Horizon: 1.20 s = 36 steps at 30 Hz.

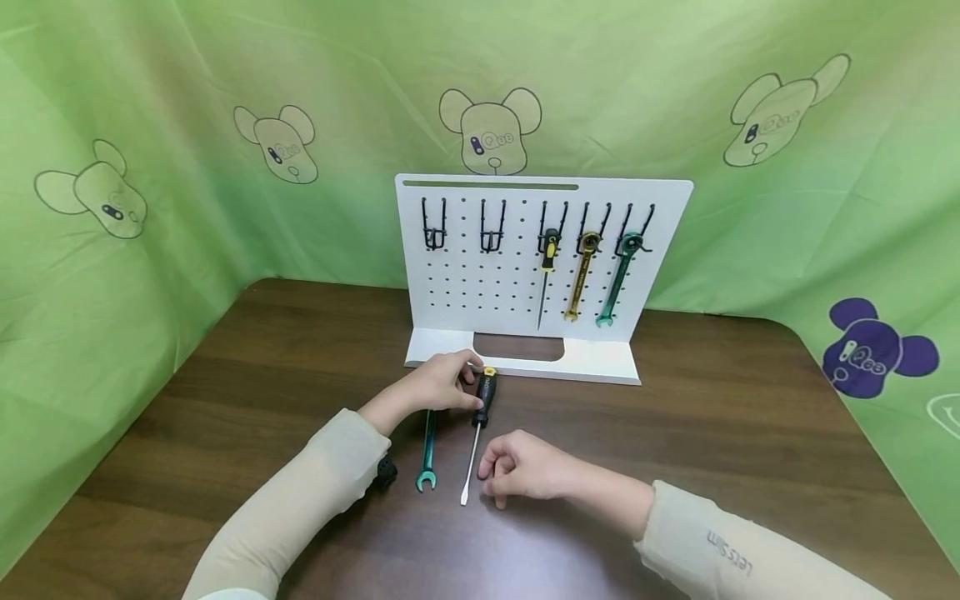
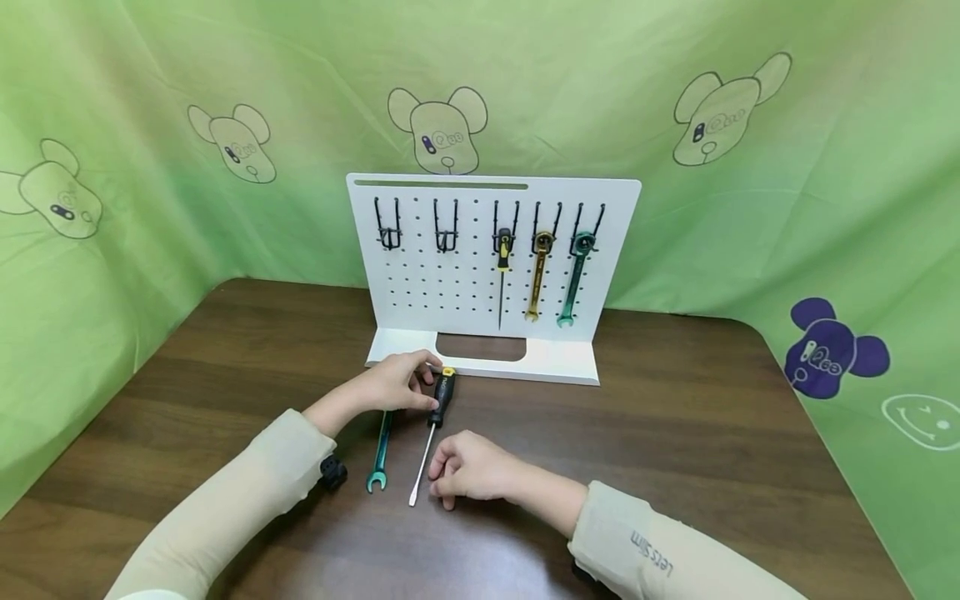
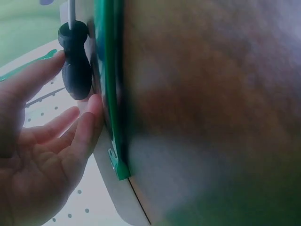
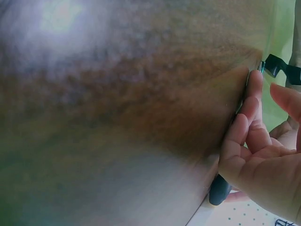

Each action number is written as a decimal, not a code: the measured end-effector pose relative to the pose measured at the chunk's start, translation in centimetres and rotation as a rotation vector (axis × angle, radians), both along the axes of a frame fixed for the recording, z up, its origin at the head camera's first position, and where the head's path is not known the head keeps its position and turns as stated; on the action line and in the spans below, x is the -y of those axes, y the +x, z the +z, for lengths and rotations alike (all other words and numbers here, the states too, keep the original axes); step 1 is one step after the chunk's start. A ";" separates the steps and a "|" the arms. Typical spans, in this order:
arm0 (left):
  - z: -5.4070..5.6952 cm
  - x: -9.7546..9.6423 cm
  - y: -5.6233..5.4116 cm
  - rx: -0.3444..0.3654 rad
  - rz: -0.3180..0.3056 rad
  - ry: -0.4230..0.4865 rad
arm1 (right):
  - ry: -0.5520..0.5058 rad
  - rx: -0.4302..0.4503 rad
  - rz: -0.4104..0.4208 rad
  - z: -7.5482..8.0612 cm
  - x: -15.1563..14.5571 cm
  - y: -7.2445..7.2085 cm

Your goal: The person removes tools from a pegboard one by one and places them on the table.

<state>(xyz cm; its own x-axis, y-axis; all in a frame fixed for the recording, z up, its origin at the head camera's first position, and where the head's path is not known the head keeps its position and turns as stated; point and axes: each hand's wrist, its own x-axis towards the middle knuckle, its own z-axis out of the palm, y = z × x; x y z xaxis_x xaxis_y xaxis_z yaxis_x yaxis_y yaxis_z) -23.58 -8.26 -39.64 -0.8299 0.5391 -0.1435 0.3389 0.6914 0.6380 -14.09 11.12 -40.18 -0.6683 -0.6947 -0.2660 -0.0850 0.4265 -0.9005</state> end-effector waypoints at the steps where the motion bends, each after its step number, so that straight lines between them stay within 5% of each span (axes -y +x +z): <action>1: 0.1 0.0 0.0 0.001 0.000 -0.006 | 0.000 -0.003 0.000 0.0 0.0 -0.1; 8: 0.8 0.1 0.0 0.019 -0.002 -0.017 | -0.014 -0.044 -0.053 0.8 -1.4 -1.4; 14: 1.6 0.1 -0.8 -0.003 0.010 0.000 | -0.014 -0.150 -0.176 1.2 -3.8 -3.5; 23: 5.5 -1.3 -3.4 -0.089 -0.039 0.070 | -0.016 -0.185 -0.474 1.6 -6.0 -6.9; 29: 7.7 -2.7 -4.7 -0.113 -0.013 0.157 | 0.017 -0.271 -0.649 1.1 -6.4 -8.7; 36: 9.1 -5.0 -5.9 -0.159 0.109 0.351 | 0.023 -0.276 -0.694 0.7 -6.8 -10.7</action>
